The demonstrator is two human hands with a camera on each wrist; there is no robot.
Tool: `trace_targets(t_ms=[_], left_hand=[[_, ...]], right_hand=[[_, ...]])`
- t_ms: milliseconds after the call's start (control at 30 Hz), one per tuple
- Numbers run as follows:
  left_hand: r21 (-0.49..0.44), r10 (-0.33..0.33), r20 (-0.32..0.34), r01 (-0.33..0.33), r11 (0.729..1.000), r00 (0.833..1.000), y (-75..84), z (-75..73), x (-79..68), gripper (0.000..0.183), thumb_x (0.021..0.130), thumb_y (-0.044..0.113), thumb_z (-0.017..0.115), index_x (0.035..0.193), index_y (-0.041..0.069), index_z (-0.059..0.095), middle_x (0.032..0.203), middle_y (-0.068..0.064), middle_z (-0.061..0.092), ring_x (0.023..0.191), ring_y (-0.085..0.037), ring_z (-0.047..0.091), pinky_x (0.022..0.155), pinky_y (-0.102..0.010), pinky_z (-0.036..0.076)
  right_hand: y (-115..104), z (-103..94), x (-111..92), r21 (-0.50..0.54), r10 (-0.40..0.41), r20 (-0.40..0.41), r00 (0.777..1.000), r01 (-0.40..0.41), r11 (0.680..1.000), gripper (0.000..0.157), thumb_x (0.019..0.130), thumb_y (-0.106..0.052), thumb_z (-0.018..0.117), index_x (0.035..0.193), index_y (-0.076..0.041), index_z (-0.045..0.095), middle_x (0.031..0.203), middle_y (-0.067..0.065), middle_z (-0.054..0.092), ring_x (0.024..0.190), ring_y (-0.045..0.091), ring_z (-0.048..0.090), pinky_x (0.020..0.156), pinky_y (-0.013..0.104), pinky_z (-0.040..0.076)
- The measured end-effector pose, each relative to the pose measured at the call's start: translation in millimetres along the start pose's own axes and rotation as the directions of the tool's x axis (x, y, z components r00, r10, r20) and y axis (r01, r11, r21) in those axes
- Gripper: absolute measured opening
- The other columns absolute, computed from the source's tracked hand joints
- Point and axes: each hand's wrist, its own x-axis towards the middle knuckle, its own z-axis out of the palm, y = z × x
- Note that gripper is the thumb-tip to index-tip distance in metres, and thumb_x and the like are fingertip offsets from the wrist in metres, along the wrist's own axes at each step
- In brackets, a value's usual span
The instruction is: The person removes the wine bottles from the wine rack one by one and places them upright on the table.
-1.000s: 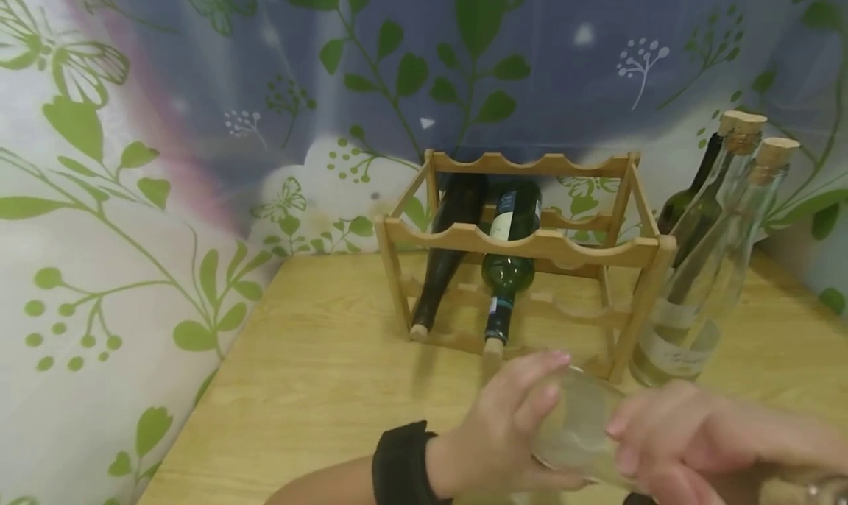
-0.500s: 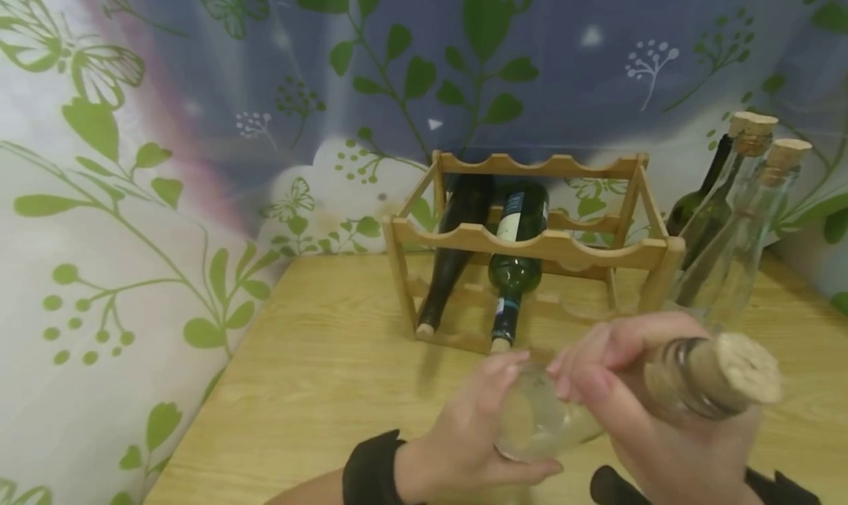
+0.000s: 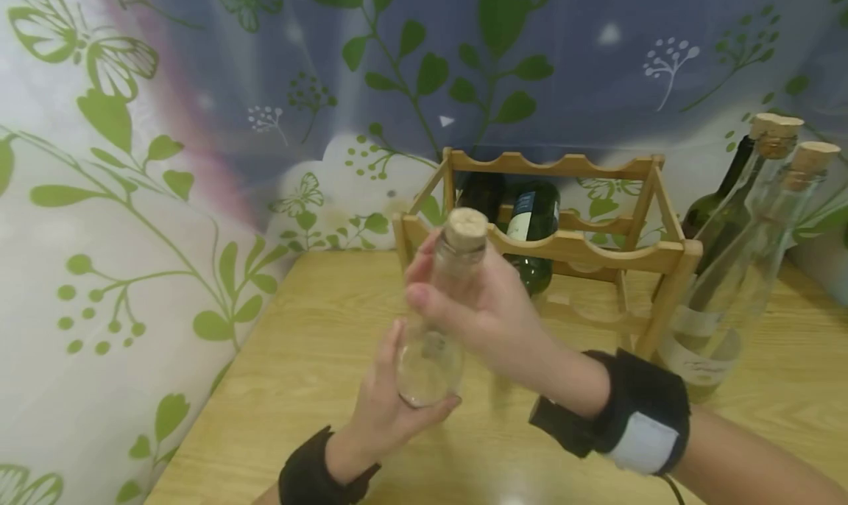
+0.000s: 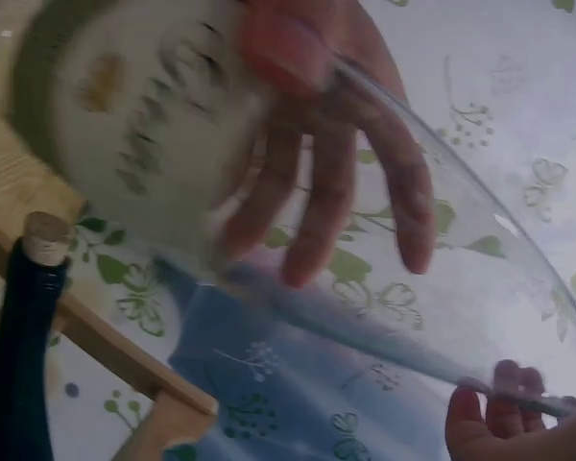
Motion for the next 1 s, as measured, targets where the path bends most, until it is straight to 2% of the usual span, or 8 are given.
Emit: trace_targets(t_ms=[33,67,233,333,400,533,667,1000], left_hand=[[0.008,-0.021,-0.029,0.021,1.000,0.999,-5.0,-2.9,-1.4,0.089,0.075,0.035,0.067,0.133,-0.010,0.017,0.122,-0.024,0.042,0.104,-0.029,0.050,0.081,-0.036,0.048],[0.016,-0.045,-0.054,0.046,0.999,0.998,-10.2,-6.3,-2.5,0.088,0.077,0.035,0.065,0.133,-0.010,0.016,0.122,-0.023,0.042,0.103,-0.029,0.050,0.081,-0.036,0.047],[0.020,-0.117,-0.210,0.124,0.992,0.971,-44.4,-25.4,-0.6,0.090,0.078,0.032,0.065,0.134,-0.011,0.010,0.122,-0.025,0.043,0.110,-0.028,0.047,0.092,-0.034,0.040],[-0.052,-0.240,-0.257,0.235,0.971,0.936,-67.4,-35.6,2.9,0.092,0.077,0.033,0.067,0.138,-0.004,0.008,0.125,-0.023,0.042,0.115,-0.026,0.044,0.097,-0.033,0.036],[-0.096,-0.366,-0.260,0.353,0.931,0.894,-82.4,-40.3,4.8,0.091,0.076,0.028,0.068,0.140,0.003,0.008,0.127,-0.020,0.041,0.116,-0.026,0.043,0.097,-0.037,0.034],[-0.111,-0.572,-0.250,0.564,0.818,0.781,-116.1,-41.8,5.9,0.093,0.073,0.021,0.071,0.142,0.011,0.010,0.130,-0.013,0.040,0.117,-0.025,0.042,0.096,-0.042,0.034],[-0.092,-0.661,-0.252,0.663,0.743,0.707,-148.7,-32.4,6.4,0.097,0.071,0.029,0.073,0.142,0.014,0.009,0.131,-0.013,0.037,0.118,-0.022,0.039,0.094,-0.041,0.039],[0.016,-0.680,-0.334,0.725,0.688,0.653,-192.0,-1.9,-4.2,0.094,0.070,0.030,0.074,0.141,0.011,0.015,0.135,-0.017,0.032,0.118,-0.030,0.040,0.094,-0.047,0.038]], right_hand=[[-24.8,17.0,10.0,-0.088,0.048,0.042,0.998,-0.044,0.995,0.030,0.085,-0.004,0.056,0.111,0.005,0.044,0.099,0.011,0.056,0.092,0.018,0.058,0.077,0.028,0.049],[-26.0,21.1,10.9,-0.156,0.099,0.073,0.992,-0.087,0.984,0.033,0.085,-0.006,0.056,0.115,0.002,0.042,0.105,0.009,0.055,0.097,0.015,0.056,0.080,0.027,0.048],[-12.3,25.0,3.6,-0.404,0.281,0.164,0.946,-0.195,0.894,0.042,0.088,-0.013,0.054,0.126,-0.008,0.038,0.124,0.007,0.048,0.114,0.017,0.047,0.089,0.034,0.043],[-3.0,22.6,1.1,-0.437,0.325,0.177,0.929,-0.222,0.871,0.043,0.088,-0.019,0.055,0.127,-0.009,0.040,0.125,0.008,0.048,0.115,0.022,0.047,0.090,0.041,0.042],[1.0,21.3,0.1,-0.448,0.338,0.178,0.924,-0.230,0.864,0.043,0.088,-0.020,0.055,0.126,-0.008,0.041,0.125,0.009,0.048,0.115,0.022,0.047,0.090,0.042,0.042],[8.3,21.3,-2.6,-0.482,0.347,0.182,0.920,-0.224,0.847,0.041,0.088,-0.021,0.054,0.124,-0.006,0.044,0.124,0.009,0.050,0.112,0.020,0.049,0.089,0.039,0.043],[13.9,23.9,-7.3,-0.500,0.366,0.207,0.907,-0.224,0.837,0.040,0.087,-0.022,0.055,0.124,-0.008,0.045,0.123,0.007,0.050,0.111,0.018,0.050,0.087,0.034,0.044],[20.3,31.5,-20.9,-0.464,0.408,0.267,0.873,-0.254,0.849,0.037,0.087,-0.023,0.055,0.121,-0.013,0.046,0.120,0.001,0.050,0.111,0.016,0.050,0.088,0.037,0.044]])
